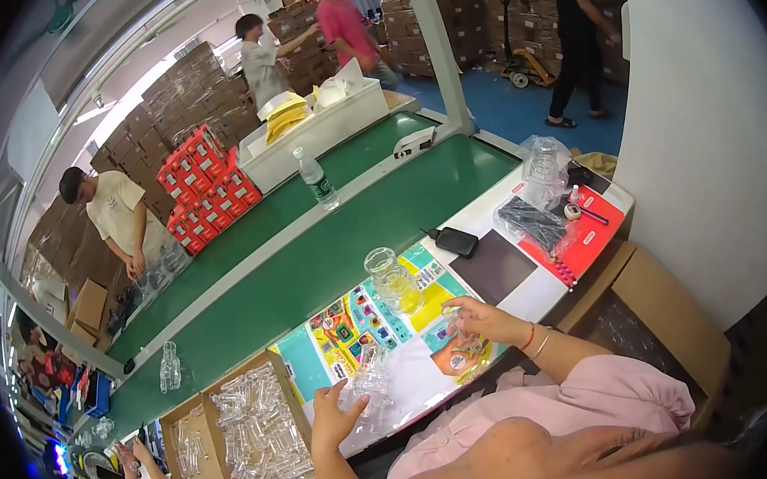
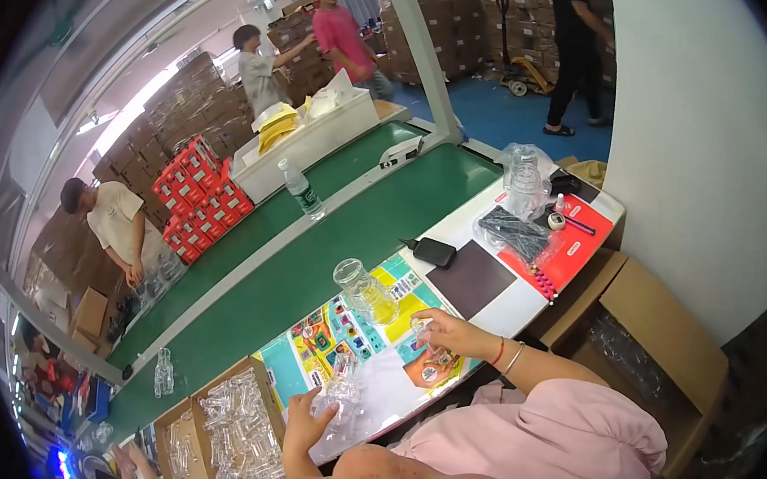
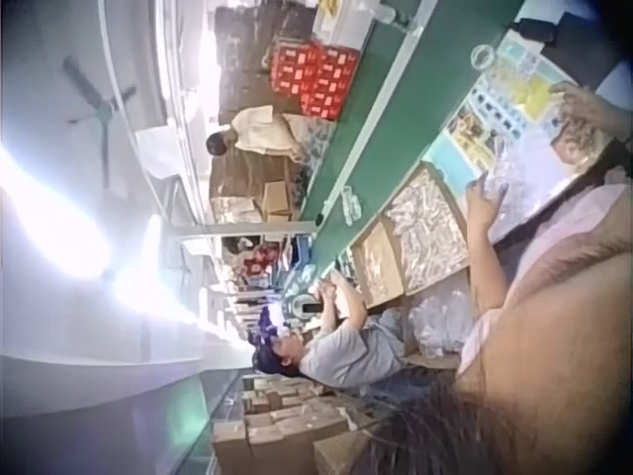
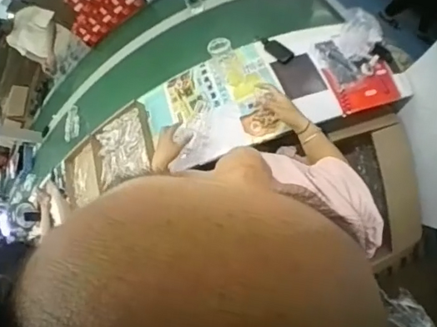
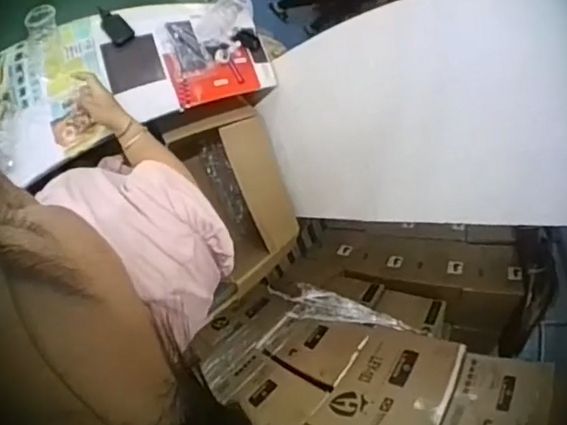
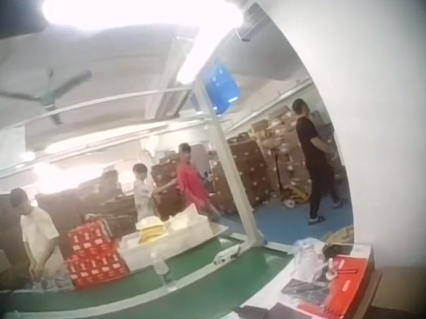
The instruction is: The recorder is assembling and inspecting small glass jugs and plastic components at a factory workstation, using a handheld air blower to clean parts.
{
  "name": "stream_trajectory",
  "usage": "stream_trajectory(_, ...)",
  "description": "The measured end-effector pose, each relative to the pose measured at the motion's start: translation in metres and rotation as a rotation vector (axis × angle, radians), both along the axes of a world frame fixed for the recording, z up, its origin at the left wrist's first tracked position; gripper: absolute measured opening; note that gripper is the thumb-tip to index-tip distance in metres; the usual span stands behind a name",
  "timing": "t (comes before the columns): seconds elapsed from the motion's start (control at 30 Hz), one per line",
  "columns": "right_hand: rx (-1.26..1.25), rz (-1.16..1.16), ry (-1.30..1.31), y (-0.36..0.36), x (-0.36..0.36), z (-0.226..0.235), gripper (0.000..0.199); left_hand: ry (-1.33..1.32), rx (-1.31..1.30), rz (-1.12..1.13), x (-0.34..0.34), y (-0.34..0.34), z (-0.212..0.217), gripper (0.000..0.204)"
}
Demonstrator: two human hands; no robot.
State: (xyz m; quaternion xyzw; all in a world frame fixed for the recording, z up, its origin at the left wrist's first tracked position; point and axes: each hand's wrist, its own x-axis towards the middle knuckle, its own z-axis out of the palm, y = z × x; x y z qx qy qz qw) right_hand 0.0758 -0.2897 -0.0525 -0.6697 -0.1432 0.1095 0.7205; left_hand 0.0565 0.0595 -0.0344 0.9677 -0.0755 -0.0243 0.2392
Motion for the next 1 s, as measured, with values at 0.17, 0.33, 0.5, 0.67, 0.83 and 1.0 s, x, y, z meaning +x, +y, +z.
stream_trajectory(0.17, 0.495, 0.068, 0.349, 0.008, -0.008, 0.008, 0.041, 0.222, -0.224, -0.01, 0.008, 0.002, -0.012, 0.073)
stream_trajectory(0.33, 0.443, 0.092, 0.28, 0.016, -0.012, -0.005, 0.037, 0.458, -0.442, 0.102, 0.006, -0.003, -0.009, 0.065)
stream_trajectory(0.5, 0.405, 0.004, 0.188, 0.025, -0.026, 0.018, 0.034, 0.213, -0.728, 0.232, -0.018, -0.004, -0.041, 0.063)
stream_trajectory(0.67, 0.61, 0.073, 0.228, 0.042, -0.018, 0.039, 0.035, 0.315, -1.92, 0.114, -0.038, -0.031, -0.046, 0.065)
stream_trajectory(0.83, 0.632, 0.196, 0.103, 0.049, -0.019, 0.062, 0.043, 0.215, -1.945, -0.064, -0.044, -0.065, 0.024, 0.091)
stream_trajectory(1.0, 0.473, 0.232, -0.083, 0.063, -0.027, 0.073, 0.05, -0.063, -1.637, 0.0, -0.058, -0.076, 0.053, 0.105)
